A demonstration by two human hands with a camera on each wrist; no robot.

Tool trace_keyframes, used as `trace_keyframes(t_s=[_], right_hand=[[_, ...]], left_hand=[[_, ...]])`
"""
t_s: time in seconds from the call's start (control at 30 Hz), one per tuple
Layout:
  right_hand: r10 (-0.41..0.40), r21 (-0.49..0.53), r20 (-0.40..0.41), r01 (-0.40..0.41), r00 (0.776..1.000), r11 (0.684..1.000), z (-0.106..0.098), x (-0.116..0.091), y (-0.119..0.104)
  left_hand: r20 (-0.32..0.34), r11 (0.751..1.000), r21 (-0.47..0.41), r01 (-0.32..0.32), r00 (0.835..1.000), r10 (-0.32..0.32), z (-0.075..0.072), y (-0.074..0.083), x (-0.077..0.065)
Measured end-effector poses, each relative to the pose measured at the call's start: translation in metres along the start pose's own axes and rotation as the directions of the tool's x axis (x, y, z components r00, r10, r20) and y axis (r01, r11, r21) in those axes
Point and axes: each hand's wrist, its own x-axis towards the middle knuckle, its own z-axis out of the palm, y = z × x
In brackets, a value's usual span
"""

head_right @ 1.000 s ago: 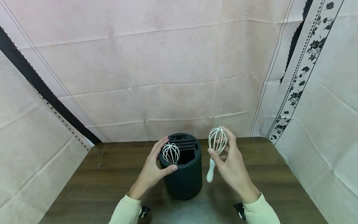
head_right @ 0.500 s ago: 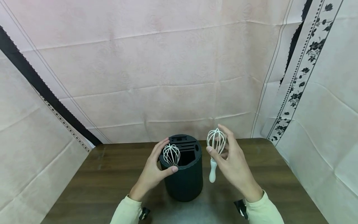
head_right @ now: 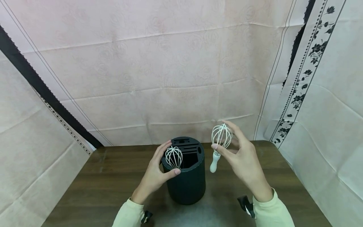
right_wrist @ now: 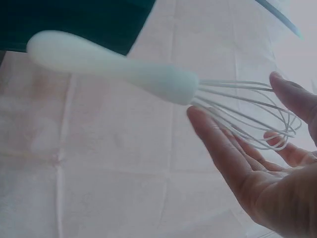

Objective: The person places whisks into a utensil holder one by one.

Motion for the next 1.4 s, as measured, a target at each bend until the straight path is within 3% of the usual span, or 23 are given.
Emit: trace_keyframes(t_s=[0.33,0.73,0.87,1.13,1.4], right_hand=[[-0.056,0.011,-0.184,0.059,0.981,0.998,0.001,0.01,-0.02],[-0.148,0.176,-0.253,0.196,0.956,0.965,0.007,0.034,-0.037],[-0.161,0.275,-0.247,0.229,0.956,0.934,0.013,0.04,-0.039],[-0.204,0.214,-0.187,0.243,0.961,0.946,0.026,0.043,-0.042],[-0.286,0.185,-0.043,0.289,0.957,0.939,0.038,0.044,-0.035]], left_hand=[[-0.002,1.0,-0.003,0.004,1.0,-0.004,0.0,-0.001,0.0],[-0.005,1.0,-0.003,0.003,1.0,-0.003,-0.001,0.0,0.0],[-0.005,1.0,-0.005,0.001,1.0,-0.001,-0.001,0.0,0.0],[-0.006,1.0,-0.006,0.006,1.0,-0.006,-0.001,0.0,0.001],[0.004,1.0,-0.019,0.011,1.0,-0.011,-0.002,-0.004,0.002]])
